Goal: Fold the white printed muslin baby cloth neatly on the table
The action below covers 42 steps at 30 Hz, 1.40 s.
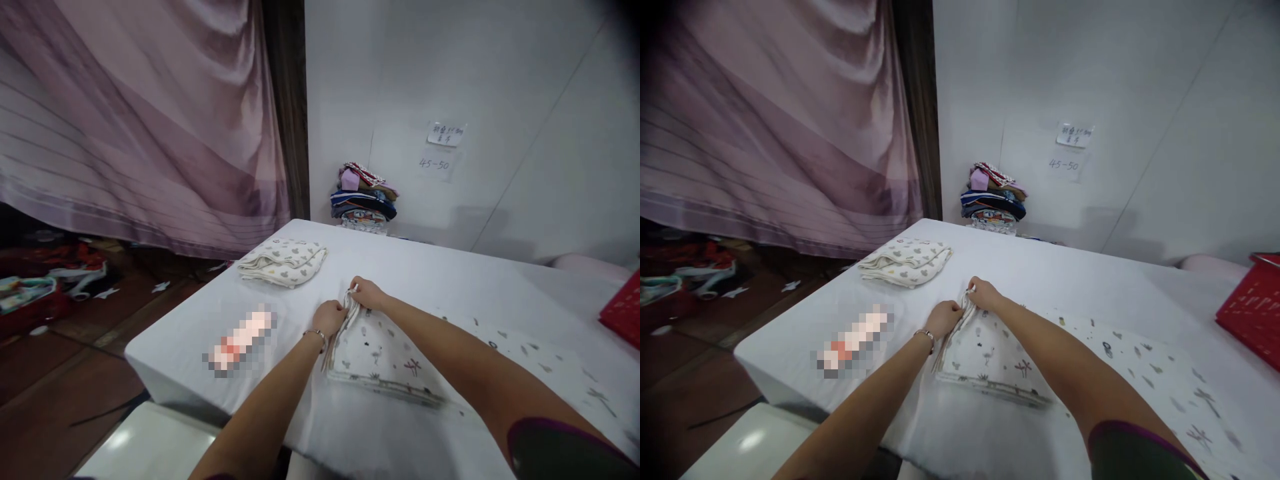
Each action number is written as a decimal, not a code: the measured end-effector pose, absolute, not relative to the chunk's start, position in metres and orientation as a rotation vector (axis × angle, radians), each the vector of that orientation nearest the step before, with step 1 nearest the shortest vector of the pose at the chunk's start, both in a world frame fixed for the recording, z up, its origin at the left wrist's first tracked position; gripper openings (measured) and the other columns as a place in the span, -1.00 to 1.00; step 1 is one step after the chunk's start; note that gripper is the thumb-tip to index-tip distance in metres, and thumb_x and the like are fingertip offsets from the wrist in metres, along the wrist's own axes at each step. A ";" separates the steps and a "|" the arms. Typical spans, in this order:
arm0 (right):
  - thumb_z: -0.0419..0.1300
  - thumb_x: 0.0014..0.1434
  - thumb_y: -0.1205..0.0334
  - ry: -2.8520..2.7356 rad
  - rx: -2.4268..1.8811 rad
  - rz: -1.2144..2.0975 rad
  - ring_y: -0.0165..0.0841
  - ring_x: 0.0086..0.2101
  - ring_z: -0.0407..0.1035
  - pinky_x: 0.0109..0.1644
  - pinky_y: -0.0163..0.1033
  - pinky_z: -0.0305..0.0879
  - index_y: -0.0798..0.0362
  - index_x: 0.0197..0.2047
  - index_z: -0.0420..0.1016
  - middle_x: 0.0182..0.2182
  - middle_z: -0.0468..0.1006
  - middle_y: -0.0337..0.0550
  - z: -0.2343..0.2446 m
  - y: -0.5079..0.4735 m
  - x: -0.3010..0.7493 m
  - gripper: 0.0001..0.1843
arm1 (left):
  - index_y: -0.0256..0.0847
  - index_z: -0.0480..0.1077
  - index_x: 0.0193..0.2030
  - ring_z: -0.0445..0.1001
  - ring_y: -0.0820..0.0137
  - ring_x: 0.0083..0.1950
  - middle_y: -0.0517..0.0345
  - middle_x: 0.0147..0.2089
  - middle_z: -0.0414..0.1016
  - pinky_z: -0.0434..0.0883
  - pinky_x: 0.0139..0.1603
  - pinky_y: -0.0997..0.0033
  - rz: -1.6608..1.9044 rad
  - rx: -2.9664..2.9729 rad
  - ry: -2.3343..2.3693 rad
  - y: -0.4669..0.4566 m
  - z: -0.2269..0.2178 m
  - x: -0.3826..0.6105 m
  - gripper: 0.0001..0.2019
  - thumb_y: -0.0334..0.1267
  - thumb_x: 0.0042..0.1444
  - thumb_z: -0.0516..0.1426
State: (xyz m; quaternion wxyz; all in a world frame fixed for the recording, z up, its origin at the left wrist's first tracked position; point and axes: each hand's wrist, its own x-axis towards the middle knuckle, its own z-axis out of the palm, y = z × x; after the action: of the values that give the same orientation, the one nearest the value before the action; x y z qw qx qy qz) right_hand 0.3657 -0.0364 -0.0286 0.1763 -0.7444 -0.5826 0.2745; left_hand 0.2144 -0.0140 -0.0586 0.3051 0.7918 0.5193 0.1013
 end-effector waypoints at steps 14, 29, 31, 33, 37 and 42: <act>0.04 0.13 0.32 -1.593 -2.255 0.809 -0.46 -0.60 0.38 -0.57 -0.44 0.25 0.02 0.10 0.12 -0.45 0.50 -0.22 -0.033 -0.024 0.358 -0.56 | -0.24 0.33 -0.39 0.43 0.35 -0.27 0.03 -0.32 0.51 0.23 -0.34 0.44 0.365 2.067 1.398 -0.007 -0.060 0.213 -0.91 -0.34 0.00 0.02; 0.14 0.01 0.16 -1.693 -2.443 0.795 -0.35 -0.51 0.44 -0.56 -0.34 0.28 -0.02 0.31 -0.16 -0.05 0.43 0.06 -0.022 -0.030 0.330 -0.15 | -0.25 0.31 -0.10 0.48 0.36 -0.32 0.03 -0.26 0.54 0.29 -0.41 0.47 0.225 2.001 1.244 -0.004 -0.066 0.209 -0.66 -0.36 -0.10 0.11; 0.14 0.00 0.17 -1.721 -2.436 0.784 -0.35 -0.51 0.44 -0.57 -0.34 0.28 -0.03 0.32 -0.19 -0.02 0.41 0.07 -0.019 -0.035 0.329 -0.13 | -0.25 0.32 -0.11 0.48 0.34 -0.28 0.00 -0.22 0.53 0.30 -0.36 0.46 0.211 2.018 1.229 -0.002 -0.065 0.209 -0.66 -0.35 -0.11 0.12; 0.15 -0.01 0.20 -1.734 -2.426 0.795 -0.36 -0.51 0.43 -0.58 -0.35 0.27 -0.04 0.33 -0.23 -0.02 0.40 0.07 -0.016 -0.040 0.327 -0.10 | -0.26 0.32 -0.09 0.48 0.34 -0.25 -0.01 -0.20 0.53 0.31 -0.32 0.46 0.200 2.028 1.221 0.000 -0.065 0.208 -0.63 -0.35 -0.12 0.14; 0.15 -0.02 0.31 -1.708 -2.422 0.847 -0.38 -0.53 0.42 -0.56 -0.35 0.29 -0.02 0.33 -0.27 -0.06 0.43 0.08 -0.013 -0.047 0.326 -0.07 | -0.25 0.28 -0.03 0.48 0.37 -0.27 0.01 -0.21 0.53 0.31 -0.32 0.48 0.181 2.028 1.230 0.002 -0.064 0.207 -0.55 -0.34 -0.15 0.17; 0.12 0.00 0.33 -1.635 -2.398 0.912 -0.37 -0.56 0.42 -0.56 -0.33 0.32 -0.05 0.34 -0.36 -0.13 0.47 0.03 -0.020 -0.048 0.330 -0.05 | -0.28 0.27 -0.04 0.47 0.41 -0.41 0.05 -0.33 0.53 0.31 -0.43 0.49 0.108 2.002 1.261 -0.007 -0.056 0.201 -0.55 -0.19 -0.10 0.17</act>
State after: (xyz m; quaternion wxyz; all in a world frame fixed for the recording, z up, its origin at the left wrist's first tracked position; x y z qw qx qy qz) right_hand 0.3300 -0.0479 -0.0202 0.0496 -0.7873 -0.5368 0.2994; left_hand 0.2006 -0.0071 -0.0561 0.3770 0.7830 0.4930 0.0422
